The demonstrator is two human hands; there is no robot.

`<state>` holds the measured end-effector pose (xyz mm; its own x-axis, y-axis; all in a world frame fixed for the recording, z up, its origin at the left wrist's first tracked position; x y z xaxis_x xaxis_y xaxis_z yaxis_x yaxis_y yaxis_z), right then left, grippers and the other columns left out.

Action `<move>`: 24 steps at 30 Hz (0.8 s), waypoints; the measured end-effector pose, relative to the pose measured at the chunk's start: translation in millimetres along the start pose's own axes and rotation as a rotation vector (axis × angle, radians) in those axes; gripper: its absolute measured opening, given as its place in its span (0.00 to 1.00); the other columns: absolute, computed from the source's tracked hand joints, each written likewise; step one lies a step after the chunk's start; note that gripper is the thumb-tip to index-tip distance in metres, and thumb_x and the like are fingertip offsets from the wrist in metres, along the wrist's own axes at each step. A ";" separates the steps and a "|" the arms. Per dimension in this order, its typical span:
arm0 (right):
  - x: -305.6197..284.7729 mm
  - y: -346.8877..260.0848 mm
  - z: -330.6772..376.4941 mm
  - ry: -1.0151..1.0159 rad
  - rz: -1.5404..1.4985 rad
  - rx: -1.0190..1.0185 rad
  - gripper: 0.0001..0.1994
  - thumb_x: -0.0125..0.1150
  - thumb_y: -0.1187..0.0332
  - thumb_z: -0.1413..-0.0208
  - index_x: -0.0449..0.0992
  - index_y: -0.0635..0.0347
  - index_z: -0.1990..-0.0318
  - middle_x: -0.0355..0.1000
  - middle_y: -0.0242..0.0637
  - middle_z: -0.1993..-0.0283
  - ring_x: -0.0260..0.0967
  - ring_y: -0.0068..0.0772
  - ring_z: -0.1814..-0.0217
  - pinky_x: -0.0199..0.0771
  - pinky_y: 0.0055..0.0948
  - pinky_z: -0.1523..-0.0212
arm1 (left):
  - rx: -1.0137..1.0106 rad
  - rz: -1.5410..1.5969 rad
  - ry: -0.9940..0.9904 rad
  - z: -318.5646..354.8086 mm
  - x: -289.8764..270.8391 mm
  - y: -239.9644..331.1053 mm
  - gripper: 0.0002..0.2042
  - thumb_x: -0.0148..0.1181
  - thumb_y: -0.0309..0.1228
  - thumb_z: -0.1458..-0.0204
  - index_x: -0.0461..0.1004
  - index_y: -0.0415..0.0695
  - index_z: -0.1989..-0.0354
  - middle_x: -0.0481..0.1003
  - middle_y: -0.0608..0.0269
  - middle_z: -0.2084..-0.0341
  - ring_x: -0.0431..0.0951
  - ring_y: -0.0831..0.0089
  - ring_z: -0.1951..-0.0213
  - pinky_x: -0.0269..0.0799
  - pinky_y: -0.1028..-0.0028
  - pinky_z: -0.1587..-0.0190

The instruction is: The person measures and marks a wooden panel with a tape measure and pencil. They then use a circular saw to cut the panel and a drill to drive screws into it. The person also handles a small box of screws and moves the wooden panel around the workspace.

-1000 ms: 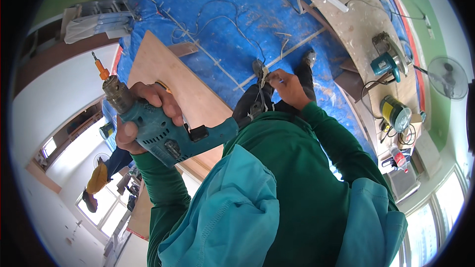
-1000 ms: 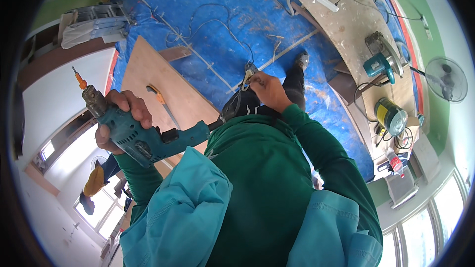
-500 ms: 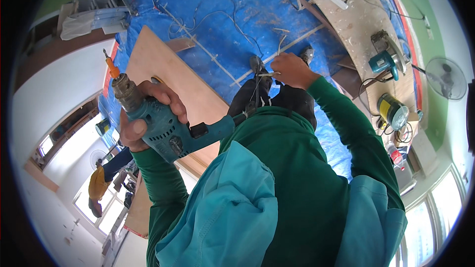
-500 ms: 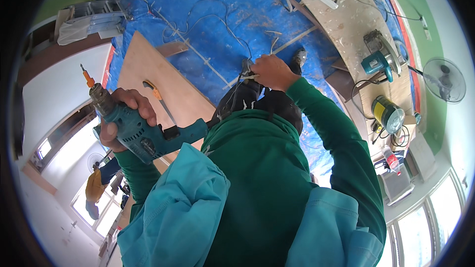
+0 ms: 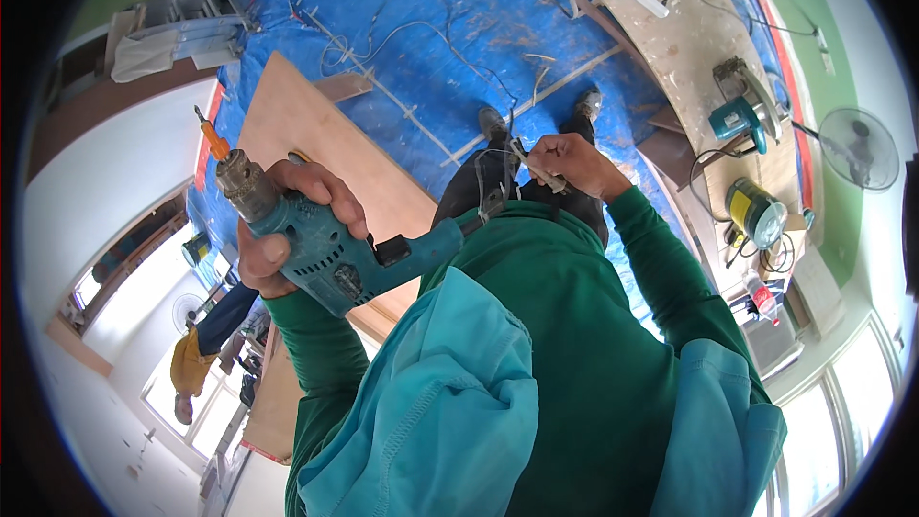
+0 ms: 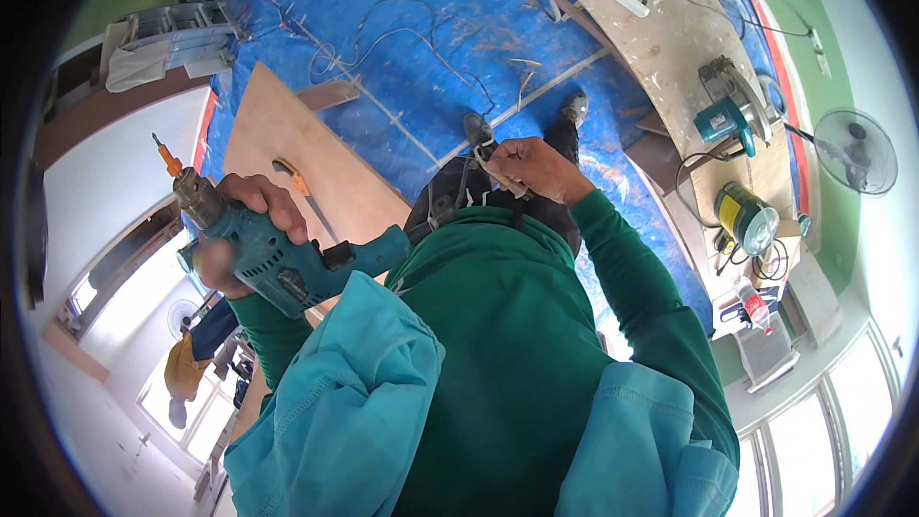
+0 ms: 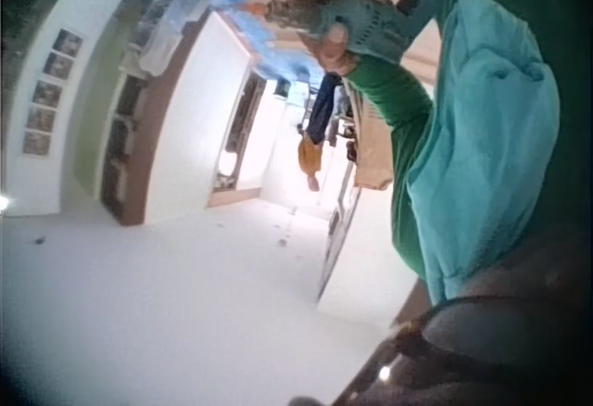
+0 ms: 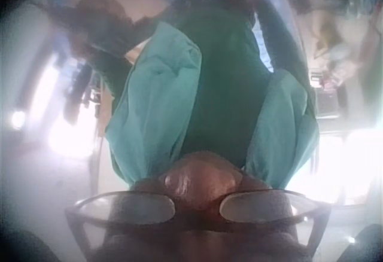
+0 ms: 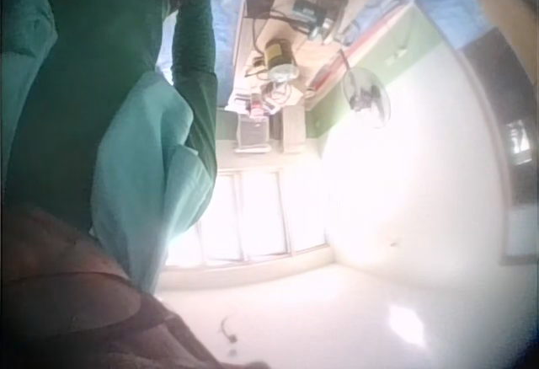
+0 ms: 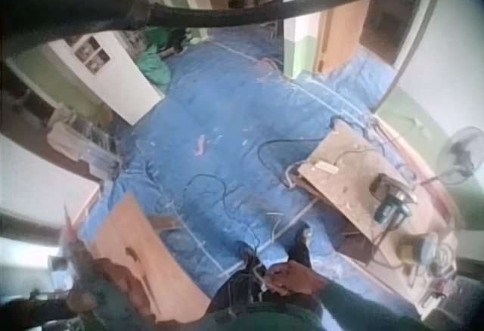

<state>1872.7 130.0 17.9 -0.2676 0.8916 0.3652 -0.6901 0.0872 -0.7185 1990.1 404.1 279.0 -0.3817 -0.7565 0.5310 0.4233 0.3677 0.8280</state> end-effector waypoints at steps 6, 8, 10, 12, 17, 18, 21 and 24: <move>-5.9 6.3 11.8 0.133 -0.038 -0.016 0.15 0.66 0.60 0.35 0.83 0.66 0.59 0.81 0.36 0.67 0.76 0.27 0.66 0.75 0.32 0.63 | -0.009 -0.004 0.031 -9.8 2.2 -6.9 0.26 0.70 0.39 0.51 0.73 0.27 0.52 0.78 0.37 0.63 0.85 0.49 0.64 0.84 0.56 0.60; -25.3 3.2 15.9 0.439 0.379 -0.105 0.14 0.65 0.61 0.34 0.83 0.67 0.57 0.81 0.39 0.67 0.76 0.31 0.66 0.76 0.35 0.61 | -0.023 -0.045 0.042 -11.8 5.8 -7.0 0.26 0.70 0.38 0.53 0.73 0.27 0.53 0.78 0.37 0.64 0.85 0.49 0.65 0.84 0.57 0.60; -26.9 -14.7 24.7 0.617 0.531 -0.152 0.14 0.64 0.62 0.34 0.82 0.68 0.56 0.80 0.43 0.68 0.76 0.34 0.66 0.76 0.37 0.60 | -0.048 -0.075 0.062 -11.7 7.5 -9.9 0.26 0.70 0.38 0.54 0.74 0.27 0.54 0.78 0.37 0.64 0.85 0.50 0.65 0.84 0.57 0.61; -21.1 -40.4 32.8 0.673 0.418 -0.168 0.15 0.63 0.62 0.33 0.82 0.69 0.54 0.80 0.47 0.68 0.77 0.37 0.66 0.77 0.39 0.59 | -0.076 -0.096 0.089 -12.4 9.6 -14.6 0.26 0.69 0.37 0.56 0.74 0.28 0.54 0.78 0.37 0.65 0.84 0.50 0.66 0.84 0.58 0.61; -32.5 -29.5 26.0 0.669 0.047 -0.172 0.15 0.61 0.62 0.30 0.81 0.69 0.52 0.81 0.41 0.61 0.78 0.32 0.60 0.77 0.36 0.55 | -0.102 -0.076 0.083 -18.8 21.2 -21.4 0.25 0.69 0.37 0.57 0.75 0.28 0.56 0.79 0.38 0.65 0.84 0.52 0.67 0.84 0.59 0.61; -32.2 -29.9 28.6 0.655 -0.044 -0.205 0.15 0.61 0.62 0.30 0.81 0.68 0.51 0.81 0.39 0.60 0.78 0.31 0.59 0.77 0.36 0.54 | -0.107 -0.071 0.090 -18.3 22.4 -21.8 0.25 0.69 0.37 0.57 0.75 0.28 0.56 0.79 0.39 0.66 0.84 0.53 0.67 0.84 0.59 0.61; -33.3 -40.3 32.4 0.588 -0.129 -0.289 0.15 0.60 0.61 0.28 0.80 0.67 0.50 0.80 0.35 0.58 0.76 0.27 0.57 0.76 0.33 0.50 | -0.080 -0.047 0.078 -19.9 21.1 -22.6 0.26 0.70 0.37 0.58 0.75 0.28 0.56 0.79 0.39 0.66 0.84 0.53 0.66 0.84 0.60 0.61; -44.2 -49.7 41.4 0.603 -0.089 -0.350 0.14 0.60 0.61 0.28 0.81 0.65 0.51 0.79 0.33 0.59 0.73 0.25 0.58 0.73 0.29 0.52 | -0.091 -0.063 0.078 -23.2 18.4 -24.4 0.26 0.69 0.37 0.58 0.75 0.27 0.55 0.79 0.39 0.65 0.84 0.53 0.66 0.84 0.60 0.61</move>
<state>1891.0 67.8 61.9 0.2692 0.9565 0.1126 -0.4077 0.2191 -0.8864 1991.8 368.6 264.4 -0.3462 -0.8174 0.4604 0.4750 0.2704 0.8374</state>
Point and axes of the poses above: each hand's wrist, its own z-axis away from the middle knuckle, its own x-axis out of the palm, y = z × x, the point moved 7 cm from there along -z, towards the middle knuckle
